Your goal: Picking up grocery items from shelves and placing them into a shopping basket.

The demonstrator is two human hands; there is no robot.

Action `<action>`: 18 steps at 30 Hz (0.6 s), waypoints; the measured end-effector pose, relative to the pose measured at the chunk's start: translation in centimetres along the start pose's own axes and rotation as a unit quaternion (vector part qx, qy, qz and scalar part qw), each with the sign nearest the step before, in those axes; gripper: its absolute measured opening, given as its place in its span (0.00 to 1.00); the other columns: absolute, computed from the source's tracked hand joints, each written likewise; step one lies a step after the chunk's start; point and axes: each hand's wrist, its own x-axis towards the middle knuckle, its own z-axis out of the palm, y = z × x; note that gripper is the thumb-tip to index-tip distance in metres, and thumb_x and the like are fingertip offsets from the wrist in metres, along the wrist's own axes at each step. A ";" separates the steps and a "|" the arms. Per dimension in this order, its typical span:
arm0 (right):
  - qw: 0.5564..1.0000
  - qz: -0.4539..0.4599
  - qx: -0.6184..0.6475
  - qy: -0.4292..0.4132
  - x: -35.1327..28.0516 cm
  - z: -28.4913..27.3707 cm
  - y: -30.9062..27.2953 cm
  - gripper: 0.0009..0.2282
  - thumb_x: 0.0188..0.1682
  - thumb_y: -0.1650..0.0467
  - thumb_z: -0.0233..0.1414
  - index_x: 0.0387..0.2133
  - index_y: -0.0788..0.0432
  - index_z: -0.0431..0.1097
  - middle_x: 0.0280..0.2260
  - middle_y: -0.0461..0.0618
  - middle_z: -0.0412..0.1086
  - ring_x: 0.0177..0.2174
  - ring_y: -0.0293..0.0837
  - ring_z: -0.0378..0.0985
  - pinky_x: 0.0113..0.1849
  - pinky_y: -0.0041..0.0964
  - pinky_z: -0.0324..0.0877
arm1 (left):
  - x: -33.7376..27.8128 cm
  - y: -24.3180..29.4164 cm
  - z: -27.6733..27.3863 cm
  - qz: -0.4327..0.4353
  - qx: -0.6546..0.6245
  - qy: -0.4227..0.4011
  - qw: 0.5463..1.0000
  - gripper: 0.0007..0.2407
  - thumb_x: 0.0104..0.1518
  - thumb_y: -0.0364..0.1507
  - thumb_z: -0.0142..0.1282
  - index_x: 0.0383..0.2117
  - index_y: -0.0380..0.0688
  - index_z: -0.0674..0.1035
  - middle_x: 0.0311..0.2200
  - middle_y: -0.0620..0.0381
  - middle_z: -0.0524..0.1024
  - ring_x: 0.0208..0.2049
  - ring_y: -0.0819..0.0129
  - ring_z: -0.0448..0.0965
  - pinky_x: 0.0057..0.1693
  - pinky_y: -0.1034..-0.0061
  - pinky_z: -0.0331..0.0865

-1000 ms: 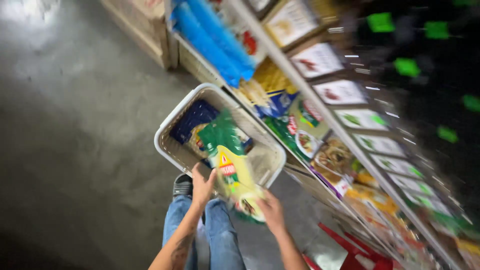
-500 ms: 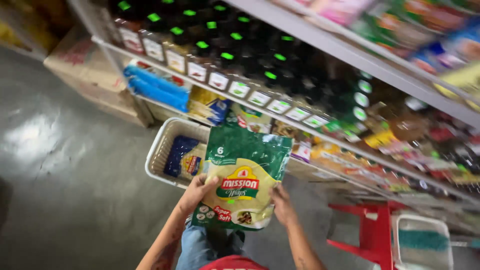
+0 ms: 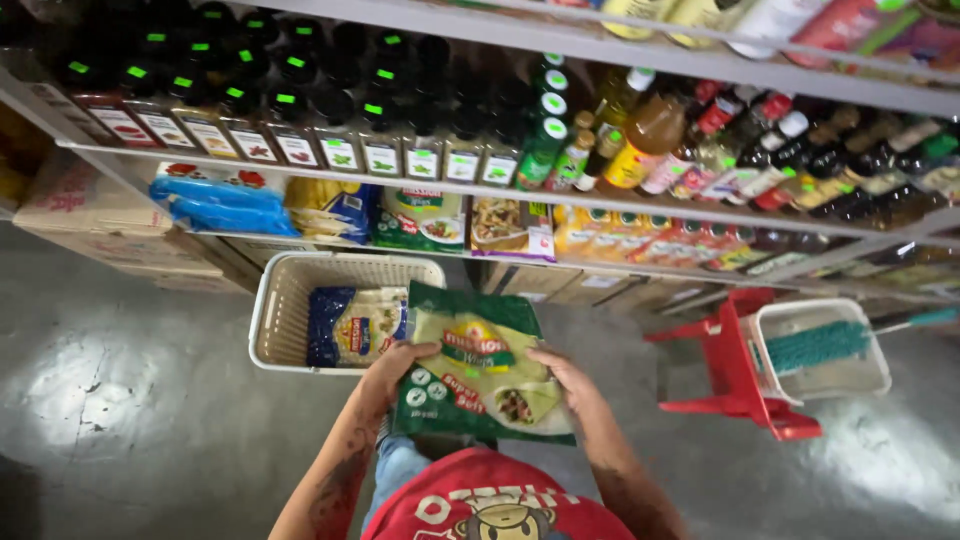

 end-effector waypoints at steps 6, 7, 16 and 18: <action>0.994 0.059 0.093 -0.011 1.1 -5.0 5.3 0.18 0.47 0.66 0.58 0.49 0.63 0.74 0.42 0.55 0.79 0.38 0.50 0.83 0.43 0.46 0.78 | 4.3 -4.8 -1.2 -0.007 0.092 0.044 0.995 0.13 0.57 0.32 0.63 0.38 0.32 0.84 0.32 0.47 0.83 0.25 0.60 0.82 0.34 0.67 0.75; 0.997 0.036 0.070 -0.021 0.8 -5.4 5.1 0.18 0.47 0.66 0.58 0.49 0.62 0.74 0.43 0.54 0.79 0.39 0.48 0.83 0.44 0.45 0.77 | 2.0 -3.9 0.9 0.003 0.052 0.038 0.998 0.12 0.55 0.31 0.63 0.39 0.33 0.84 0.32 0.47 0.83 0.26 0.60 0.82 0.34 0.67 0.76; 0.997 0.013 0.063 -0.045 1.9 -7.8 7.8 0.18 0.50 0.66 0.55 0.51 0.63 0.71 0.44 0.57 0.77 0.41 0.51 0.82 0.45 0.49 0.77 | -0.5 -5.5 9.3 0.273 0.171 0.040 0.946 0.13 0.53 0.25 0.67 0.42 0.29 0.83 0.36 0.49 0.84 0.34 0.67 0.83 0.42 0.72 0.76; 0.996 -0.009 0.066 -0.052 -0.1 -7.2 6.4 0.19 0.48 0.67 0.54 0.53 0.59 0.70 0.45 0.54 0.78 0.42 0.48 0.83 0.45 0.47 0.76 | -0.8 -4.8 9.0 0.276 0.164 0.027 0.947 0.13 0.54 0.25 0.67 0.42 0.28 0.82 0.37 0.49 0.84 0.35 0.67 0.83 0.43 0.70 0.76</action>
